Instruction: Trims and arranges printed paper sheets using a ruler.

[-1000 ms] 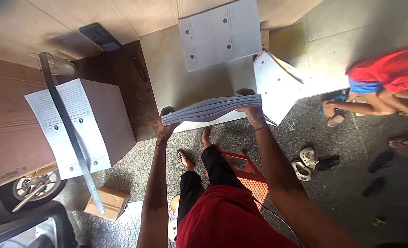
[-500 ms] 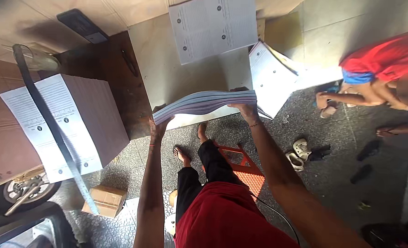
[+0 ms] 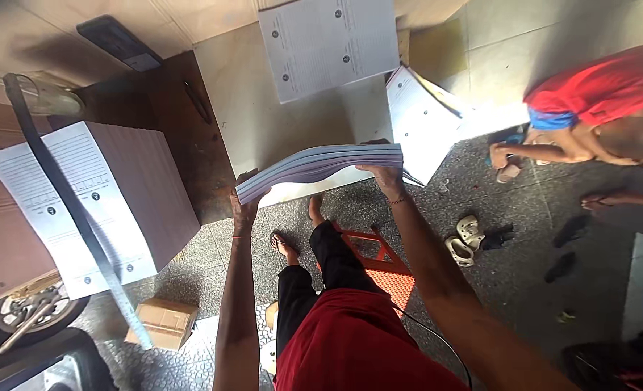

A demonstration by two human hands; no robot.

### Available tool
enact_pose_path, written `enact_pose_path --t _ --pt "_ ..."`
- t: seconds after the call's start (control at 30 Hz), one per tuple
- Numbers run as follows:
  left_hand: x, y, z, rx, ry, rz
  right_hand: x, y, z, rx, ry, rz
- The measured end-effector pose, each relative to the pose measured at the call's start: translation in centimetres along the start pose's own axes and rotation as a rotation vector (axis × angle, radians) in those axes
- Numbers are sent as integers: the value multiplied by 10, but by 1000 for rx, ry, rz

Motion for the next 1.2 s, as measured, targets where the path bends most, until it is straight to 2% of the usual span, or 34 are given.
enact_pose_path --t 0.13,0.3,0.47,0.7,0.8,0.87,1.03,1.13,1.2 --pt "9 3 0 51 43 -11 -5 6 -1 46 -42 36" --pt "20 7 -6 122 73 76 -3 5 -2 56 -49 34" --pt "19 -4 -14 60 379 -59 -10 8 -3 57 -38 -17" --pt "15 8 -10 70 536 -108 -1 9 -2 -16 -151 20" --pt "15 11 -11 50 460 -211 25 6 -1 -55 -230 131" --pt "13 6 -14 100 420 -247 42 6 -5 -22 -219 210" --pt "21 -16 -12 122 109 -176 72 31 -21 229 -377 227" --pt "41 -25 -3 140 8 -251 64 57 -16 293 -441 291" --pt "54 -27 2 187 91 -328 53 71 -6 274 -515 326"
Point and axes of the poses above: each hand's wrist, its own y-axis towards the middle knuckle, its own z-axis out of the palm, x = y × z, the point moved 1 cm from there along y, towards the middle knuckle, and after that the axes turned 14 degrees about z, right-handed, at the moved point
